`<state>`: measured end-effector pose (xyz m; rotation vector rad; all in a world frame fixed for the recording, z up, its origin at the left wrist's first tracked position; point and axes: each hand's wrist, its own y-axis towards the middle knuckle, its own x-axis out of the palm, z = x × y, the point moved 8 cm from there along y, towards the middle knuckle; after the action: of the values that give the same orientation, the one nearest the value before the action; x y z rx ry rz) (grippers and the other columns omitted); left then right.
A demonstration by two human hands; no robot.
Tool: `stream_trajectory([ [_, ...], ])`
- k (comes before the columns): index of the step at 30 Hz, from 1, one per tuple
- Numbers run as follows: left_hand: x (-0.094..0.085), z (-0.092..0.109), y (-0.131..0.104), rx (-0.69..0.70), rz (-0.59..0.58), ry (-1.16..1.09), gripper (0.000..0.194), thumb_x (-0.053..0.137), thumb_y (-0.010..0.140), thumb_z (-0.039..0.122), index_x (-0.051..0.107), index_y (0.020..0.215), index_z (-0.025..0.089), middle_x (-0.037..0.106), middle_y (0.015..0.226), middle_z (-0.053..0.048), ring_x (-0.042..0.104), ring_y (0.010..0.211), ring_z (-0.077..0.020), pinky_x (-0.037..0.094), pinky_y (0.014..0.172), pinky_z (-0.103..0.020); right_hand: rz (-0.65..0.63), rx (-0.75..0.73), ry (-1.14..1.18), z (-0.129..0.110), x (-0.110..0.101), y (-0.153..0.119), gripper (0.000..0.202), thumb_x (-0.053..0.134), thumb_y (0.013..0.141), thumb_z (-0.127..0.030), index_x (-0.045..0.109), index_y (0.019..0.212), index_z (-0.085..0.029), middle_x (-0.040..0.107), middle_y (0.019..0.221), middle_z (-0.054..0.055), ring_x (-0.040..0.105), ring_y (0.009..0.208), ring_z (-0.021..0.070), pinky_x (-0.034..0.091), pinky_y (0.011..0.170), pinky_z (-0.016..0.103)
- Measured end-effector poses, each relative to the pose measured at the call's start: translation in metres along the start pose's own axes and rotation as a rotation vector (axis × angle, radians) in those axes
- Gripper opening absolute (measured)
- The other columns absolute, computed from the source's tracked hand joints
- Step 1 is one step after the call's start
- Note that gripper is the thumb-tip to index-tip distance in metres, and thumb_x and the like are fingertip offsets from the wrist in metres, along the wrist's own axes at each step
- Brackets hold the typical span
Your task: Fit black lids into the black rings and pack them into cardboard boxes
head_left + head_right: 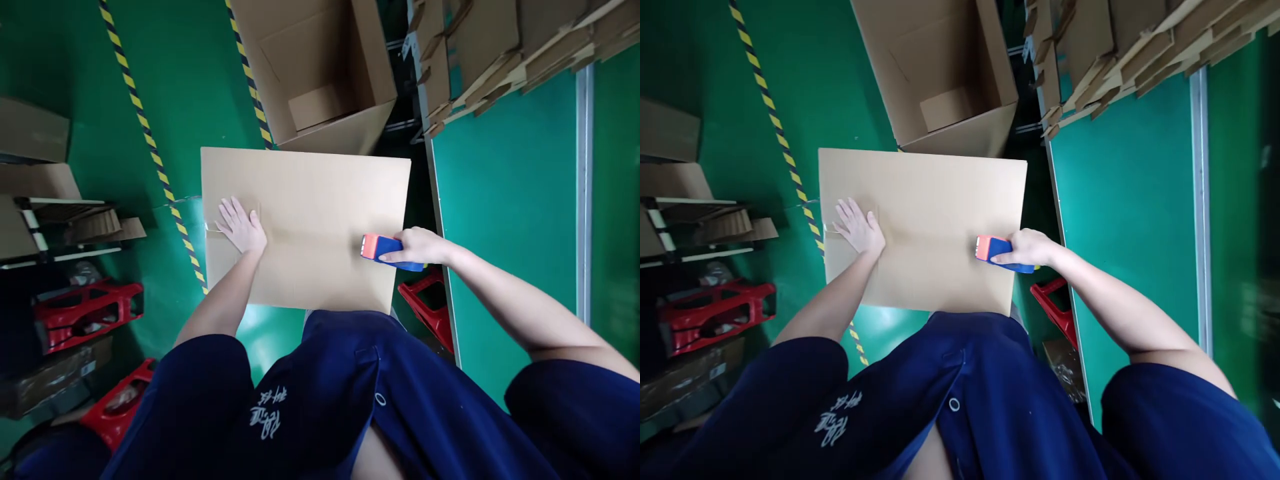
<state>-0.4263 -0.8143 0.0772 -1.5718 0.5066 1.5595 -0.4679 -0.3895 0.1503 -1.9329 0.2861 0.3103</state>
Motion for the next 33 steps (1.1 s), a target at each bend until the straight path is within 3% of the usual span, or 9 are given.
stream_trajectory([
  [5, -0.007, -0.004, 0.007, 0.001, 0.021, 0.037, 0.069, 0.026, 0.109, 0.041, 0.014, 0.169, 0.011, 0.006, 0.177, -0.015, 0.003, 0.164, -0.0281, -0.003, 0.132, -0.056, -0.009, 0.143, -0.115, 0.076, -0.001, -0.015, 0.059, 0.067, 0.082, -0.077, 0.072, 0.087, -0.018, 0.071, 0.073, 0.008, 0.066, 0.063, 0.0209, 0.038, 0.055, 0.029],
  [10, -0.026, 0.023, -0.009, -0.023, 0.034, 0.015, 0.067, 0.025, 0.110, 0.035, 0.009, 0.168, 0.004, 0.002, 0.176, -0.018, -0.004, 0.163, -0.0341, -0.009, 0.130, -0.060, 0.042, 0.113, -0.081, 0.094, 0.004, 0.003, 0.057, 0.074, 0.077, -0.074, 0.073, 0.085, -0.018, 0.072, 0.078, 0.009, 0.068, 0.068, 0.0228, 0.038, 0.054, 0.028],
  [13, -0.012, 0.094, -0.052, 0.036, -0.048, -0.024, 0.069, 0.021, 0.110, 0.034, 0.002, 0.167, -0.001, -0.003, 0.176, -0.020, -0.018, 0.159, -0.0423, -0.016, 0.126, -0.065, 0.045, 0.064, -0.049, 0.091, 0.004, 0.008, 0.055, 0.075, 0.079, -0.072, 0.074, 0.084, -0.017, 0.073, 0.080, 0.010, 0.069, 0.069, 0.0244, 0.039, 0.055, 0.030],
  [16, 0.039, 0.199, -0.117, 0.398, -0.262, -0.011, 0.067, 0.038, 0.106, 0.037, 0.027, 0.168, 0.014, 0.012, 0.177, -0.010, -0.003, 0.164, -0.0312, -0.007, 0.133, -0.051, 0.042, 0.039, -0.029, 0.090, 0.004, 0.010, 0.055, 0.075, 0.078, -0.073, 0.075, 0.082, -0.018, 0.074, 0.081, 0.011, 0.071, 0.070, 0.0258, 0.042, 0.057, 0.031],
  [19, 0.076, 0.257, -0.160, 0.620, -0.349, 0.050, 0.065, 0.036, 0.106, 0.039, 0.027, 0.168, 0.022, 0.014, 0.176, -0.005, 0.000, 0.164, -0.0273, -0.008, 0.133, -0.052, 0.054, 0.007, 0.003, 0.089, 0.004, 0.012, 0.058, 0.076, 0.075, -0.076, 0.075, 0.083, -0.018, 0.074, 0.080, 0.010, 0.071, 0.073, 0.0253, 0.042, 0.058, 0.030],
  [23, 0.085, 0.259, -0.160, 0.660, -0.313, 0.157, 0.065, 0.030, 0.108, 0.039, 0.023, 0.169, 0.019, 0.007, 0.177, -0.008, -0.002, 0.164, -0.0275, -0.011, 0.131, -0.053, 0.052, -0.017, -0.012, 0.116, 0.000, 0.001, 0.057, 0.078, 0.075, -0.074, 0.074, 0.083, -0.018, 0.070, 0.074, 0.008, 0.069, 0.071, 0.0233, 0.041, 0.060, 0.028],
  [29, 0.084, 0.250, -0.153, 0.678, -0.309, 0.171, 0.065, 0.032, 0.107, 0.038, 0.024, 0.169, 0.020, 0.009, 0.176, -0.007, -0.005, 0.164, -0.0281, -0.012, 0.131, -0.056, 0.053, 0.185, 0.020, 0.221, -0.008, -0.052, 0.046, 0.085, 0.078, -0.060, 0.076, 0.083, -0.015, 0.065, 0.068, 0.008, 0.068, 0.071, 0.0266, 0.046, 0.072, 0.036],
  [31, 0.091, 0.259, -0.163, 0.836, -0.407, 0.168, 0.062, 0.034, 0.107, 0.038, 0.032, 0.167, 0.020, 0.021, 0.174, -0.009, 0.004, 0.164, -0.0285, -0.009, 0.132, -0.055, 0.092, 0.238, 0.064, 0.232, -0.008, -0.058, 0.046, 0.089, 0.074, -0.059, 0.072, 0.074, -0.016, 0.063, 0.067, 0.008, 0.069, 0.077, 0.0299, 0.049, 0.076, 0.039],
  [33, 0.101, 0.272, -0.186, 1.137, -0.612, 0.163, 0.059, 0.038, 0.107, 0.040, 0.041, 0.163, 0.022, 0.035, 0.169, -0.010, 0.018, 0.162, -0.0275, -0.002, 0.134, -0.052, 0.152, 0.281, 0.083, 0.225, -0.007, -0.052, 0.047, 0.090, 0.072, -0.055, 0.066, 0.064, -0.016, 0.062, 0.067, 0.008, 0.070, 0.082, 0.0307, 0.051, 0.081, 0.040],
])
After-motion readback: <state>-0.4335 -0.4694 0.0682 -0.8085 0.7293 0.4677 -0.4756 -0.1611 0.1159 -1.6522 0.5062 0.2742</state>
